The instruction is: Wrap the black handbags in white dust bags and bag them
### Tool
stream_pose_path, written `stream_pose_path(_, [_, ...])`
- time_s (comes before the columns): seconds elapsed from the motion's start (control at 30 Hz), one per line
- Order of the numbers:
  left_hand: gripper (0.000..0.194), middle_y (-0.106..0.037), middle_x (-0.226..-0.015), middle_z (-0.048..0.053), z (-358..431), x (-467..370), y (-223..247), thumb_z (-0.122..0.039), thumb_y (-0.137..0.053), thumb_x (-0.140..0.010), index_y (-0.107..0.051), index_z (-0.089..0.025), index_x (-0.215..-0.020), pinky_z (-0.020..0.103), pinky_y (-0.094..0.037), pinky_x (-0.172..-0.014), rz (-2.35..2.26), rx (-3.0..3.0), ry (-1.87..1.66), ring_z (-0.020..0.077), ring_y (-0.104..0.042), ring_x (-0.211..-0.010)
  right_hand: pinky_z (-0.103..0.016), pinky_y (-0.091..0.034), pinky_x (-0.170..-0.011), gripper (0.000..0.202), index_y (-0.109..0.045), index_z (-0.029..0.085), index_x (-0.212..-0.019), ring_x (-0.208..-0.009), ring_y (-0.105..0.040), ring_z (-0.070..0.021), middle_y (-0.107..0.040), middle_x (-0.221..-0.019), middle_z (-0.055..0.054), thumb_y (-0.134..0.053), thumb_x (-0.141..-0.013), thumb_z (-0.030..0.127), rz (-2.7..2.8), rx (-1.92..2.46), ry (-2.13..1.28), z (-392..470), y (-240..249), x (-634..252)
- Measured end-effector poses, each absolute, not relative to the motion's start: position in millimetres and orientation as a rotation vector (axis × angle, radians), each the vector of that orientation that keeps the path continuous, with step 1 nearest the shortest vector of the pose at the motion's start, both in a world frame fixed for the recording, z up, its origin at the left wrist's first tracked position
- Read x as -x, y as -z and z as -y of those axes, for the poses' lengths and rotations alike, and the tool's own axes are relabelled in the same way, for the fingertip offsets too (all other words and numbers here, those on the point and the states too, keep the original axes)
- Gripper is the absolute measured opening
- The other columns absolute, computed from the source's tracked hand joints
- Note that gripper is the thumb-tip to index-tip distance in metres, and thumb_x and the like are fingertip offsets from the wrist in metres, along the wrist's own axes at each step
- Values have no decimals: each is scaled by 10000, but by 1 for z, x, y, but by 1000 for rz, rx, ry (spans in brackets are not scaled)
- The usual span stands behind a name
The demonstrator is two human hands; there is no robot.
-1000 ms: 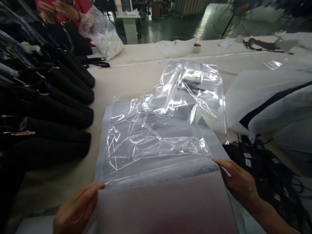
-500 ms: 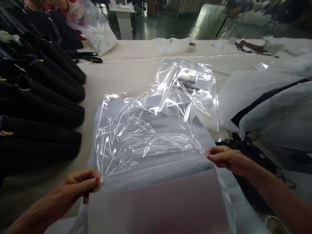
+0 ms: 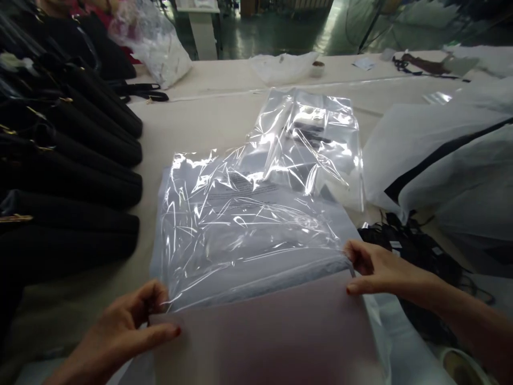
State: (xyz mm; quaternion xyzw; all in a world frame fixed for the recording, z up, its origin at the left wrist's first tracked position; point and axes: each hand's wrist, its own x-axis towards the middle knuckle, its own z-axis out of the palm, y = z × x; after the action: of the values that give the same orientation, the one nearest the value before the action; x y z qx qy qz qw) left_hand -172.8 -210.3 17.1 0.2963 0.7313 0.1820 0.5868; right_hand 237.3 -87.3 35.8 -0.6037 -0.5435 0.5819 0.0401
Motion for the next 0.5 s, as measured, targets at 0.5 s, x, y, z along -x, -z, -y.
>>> stream_pose_path(0.5, [502,-388,-561,-39,228,127,-11,-471,-681,-587,-254,-213,-526,222,-327,-491,-2280,-991,-966,107,-387,-526,-231,-301,-450,551,-262,213,-508,-480,-308,-87,-311,-513,54,-731,-595,490,1461,1782,-1139,128,-2,-221])
